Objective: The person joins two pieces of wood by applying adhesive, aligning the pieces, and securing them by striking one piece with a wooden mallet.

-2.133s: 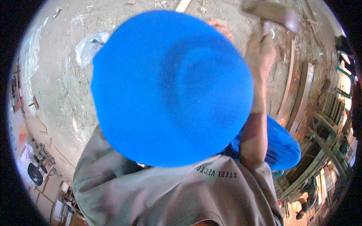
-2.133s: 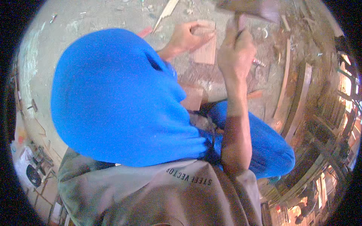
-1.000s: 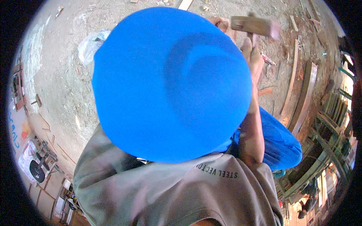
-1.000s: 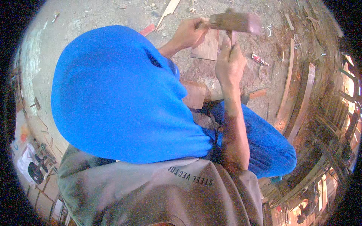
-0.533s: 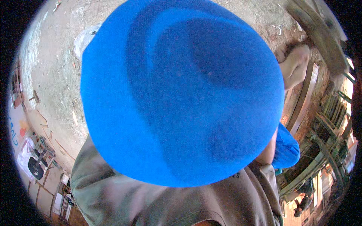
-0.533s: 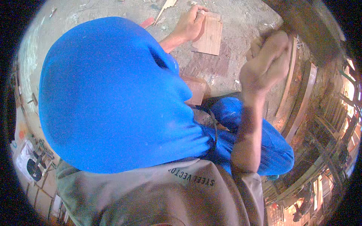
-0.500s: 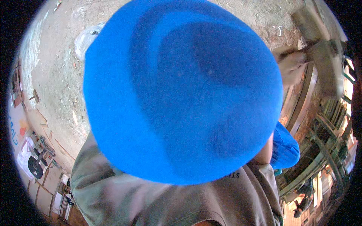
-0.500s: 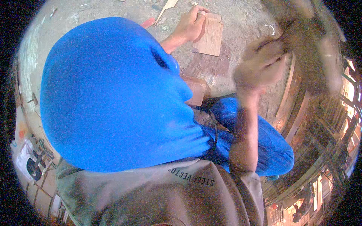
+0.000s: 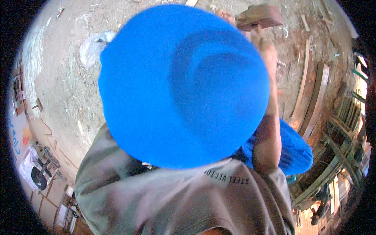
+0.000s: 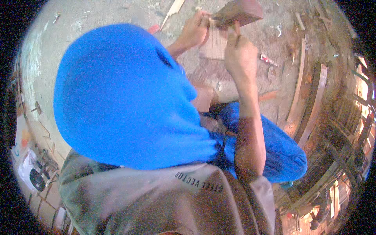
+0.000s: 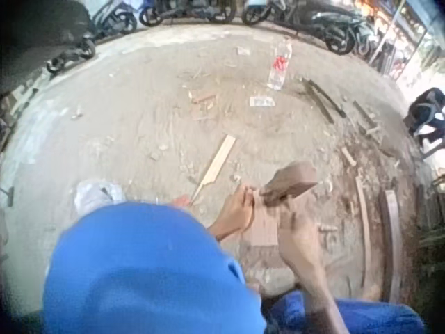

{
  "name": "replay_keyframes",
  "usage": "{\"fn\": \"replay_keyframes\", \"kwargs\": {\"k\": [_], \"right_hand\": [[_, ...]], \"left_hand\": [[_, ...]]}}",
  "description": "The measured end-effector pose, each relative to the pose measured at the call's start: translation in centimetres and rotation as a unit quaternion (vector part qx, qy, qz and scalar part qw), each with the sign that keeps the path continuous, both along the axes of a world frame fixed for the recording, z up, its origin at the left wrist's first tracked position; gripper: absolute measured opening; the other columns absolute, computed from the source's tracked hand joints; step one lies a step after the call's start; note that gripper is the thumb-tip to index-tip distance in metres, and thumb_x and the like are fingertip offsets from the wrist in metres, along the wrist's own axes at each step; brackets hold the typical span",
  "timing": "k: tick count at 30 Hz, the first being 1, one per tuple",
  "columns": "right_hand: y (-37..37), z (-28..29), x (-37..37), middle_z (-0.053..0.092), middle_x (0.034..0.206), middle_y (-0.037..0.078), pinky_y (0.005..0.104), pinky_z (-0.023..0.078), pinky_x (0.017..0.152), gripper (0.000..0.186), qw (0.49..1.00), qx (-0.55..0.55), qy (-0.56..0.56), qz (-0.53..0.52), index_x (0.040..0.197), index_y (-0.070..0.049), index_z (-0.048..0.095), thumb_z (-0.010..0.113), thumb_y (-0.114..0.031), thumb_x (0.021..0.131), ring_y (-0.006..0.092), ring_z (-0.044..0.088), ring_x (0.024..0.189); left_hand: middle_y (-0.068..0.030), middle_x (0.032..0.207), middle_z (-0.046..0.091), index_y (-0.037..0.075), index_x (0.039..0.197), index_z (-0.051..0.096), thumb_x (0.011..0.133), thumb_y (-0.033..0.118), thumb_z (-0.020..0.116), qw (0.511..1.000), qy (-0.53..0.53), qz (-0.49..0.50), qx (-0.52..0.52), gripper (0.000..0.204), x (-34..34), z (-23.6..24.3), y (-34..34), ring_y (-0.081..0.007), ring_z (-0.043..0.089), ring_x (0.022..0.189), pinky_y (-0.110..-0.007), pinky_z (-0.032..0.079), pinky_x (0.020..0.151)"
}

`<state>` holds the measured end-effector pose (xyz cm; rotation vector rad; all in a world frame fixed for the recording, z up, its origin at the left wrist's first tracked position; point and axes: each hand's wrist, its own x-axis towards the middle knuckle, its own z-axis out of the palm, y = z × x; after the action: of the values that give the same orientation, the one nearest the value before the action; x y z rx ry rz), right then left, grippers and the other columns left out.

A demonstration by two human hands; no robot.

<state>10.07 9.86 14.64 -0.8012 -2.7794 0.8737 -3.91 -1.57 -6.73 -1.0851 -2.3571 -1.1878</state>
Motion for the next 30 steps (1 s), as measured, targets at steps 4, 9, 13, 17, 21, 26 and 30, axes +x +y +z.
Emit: {"fn": "replay_keyframes", "kwargs": {"k": [4,9,13,17,21,26,30], "right_hand": [[2.9,3.3,0.3,0.071,0.088,0.023,0.0514,0.053,0.074,0.049,0.992,0.117,0.038,-0.030,0.109,-0.003,0.069,0.044,-0.045,0.106,0.0395,0.070,0.085],[1.6,-3.0,0.7,0.066,0.075,0.025,0.0554,0.051,0.069,0.037,0.986,0.097,0.135,0.011,0.099,0.001,0.066,0.052,-0.033,0.104,0.0500,0.063,0.073],[1.1,1.2,-1.1,0.065,0.072,0.029,0.0568,0.051,0.070,0.045,0.998,0.059,0.028,-0.002,0.088,0.004,0.066,0.051,-0.035,0.105,0.0547,0.064,0.076],[-2.2,6.2,-0.9,0.065,0.075,0.033,0.0562,0.051,0.069,0.054,0.965,-0.064,0.225,-0.115,0.084,0.006,0.064,0.050,-0.041,0.105,0.0551,0.065,0.081],[4.6,-8.3,2.0,0.064,0.076,0.035,0.0602,0.050,0.073,0.057,0.994,0.102,0.041,0.011,0.088,0.008,0.067,0.048,-0.043,0.105,0.0564,0.064,0.079],[-0.1,3.8,-1.3,0.064,0.088,0.037,0.0583,0.048,0.075,0.059,0.993,-0.006,0.085,-0.085,0.091,0.009,0.067,0.046,-0.043,0.105,0.0538,0.064,0.090],[0.0,0.0,0.8,0.065,0.086,0.036,0.0556,0.051,0.077,0.050,0.991,0.096,0.090,-0.030,0.108,0.005,0.071,0.045,-0.038,0.105,0.0546,0.064,0.087]], "left_hand": [[-0.0190,0.100,0.072,0.007,0.120,0.062,0.107,0.030,0.041,0.943,-0.321,0.008,0.088,0.034,3.4,4.7,2.0,-0.0366,0.071,0.097,-0.047,0.053,0.086],[-0.0201,0.101,0.072,0.007,0.122,0.061,0.107,0.032,0.041,0.942,-0.332,0.003,0.044,0.035,2.7,6.0,2.1,-0.0374,0.071,0.096,-0.047,0.053,0.087],[-0.0210,0.098,0.071,0.005,0.120,0.061,0.107,0.031,0.041,0.948,-0.308,0.012,0.077,0.035,3.7,5.7,2.4,-0.0368,0.071,0.093,-0.047,0.053,0.084],[-0.0215,0.098,0.071,0.004,0.119,0.061,0.108,0.031,0.040,0.946,-0.318,0.013,0.062,0.035,2.9,5.2,-0.2,-0.0382,0.071,0.092,-0.048,0.053,0.083],[-0.0216,0.099,0.071,0.006,0.119,0.061,0.107,0.030,0.040,0.941,-0.332,-0.014,0.058,0.034,3.5,6.8,3.2,-0.0382,0.071,0.093,-0.047,0.054,0.084],[-0.0202,0.096,0.072,0.006,0.120,0.061,0.107,0.031,0.040,0.941,-0.338,0.033,0.019,0.035,3.2,6.3,-0.6,-0.0377,0.072,0.090,-0.047,0.054,0.083],[-0.0206,0.094,0.072,0.006,0.120,0.061,0.107,0.034,0.040,0.956,-0.283,0.000,0.083,0.038,3.3,5.5,2.4,-0.0373,0.072,0.087,-0.047,0.054,0.082]]}}
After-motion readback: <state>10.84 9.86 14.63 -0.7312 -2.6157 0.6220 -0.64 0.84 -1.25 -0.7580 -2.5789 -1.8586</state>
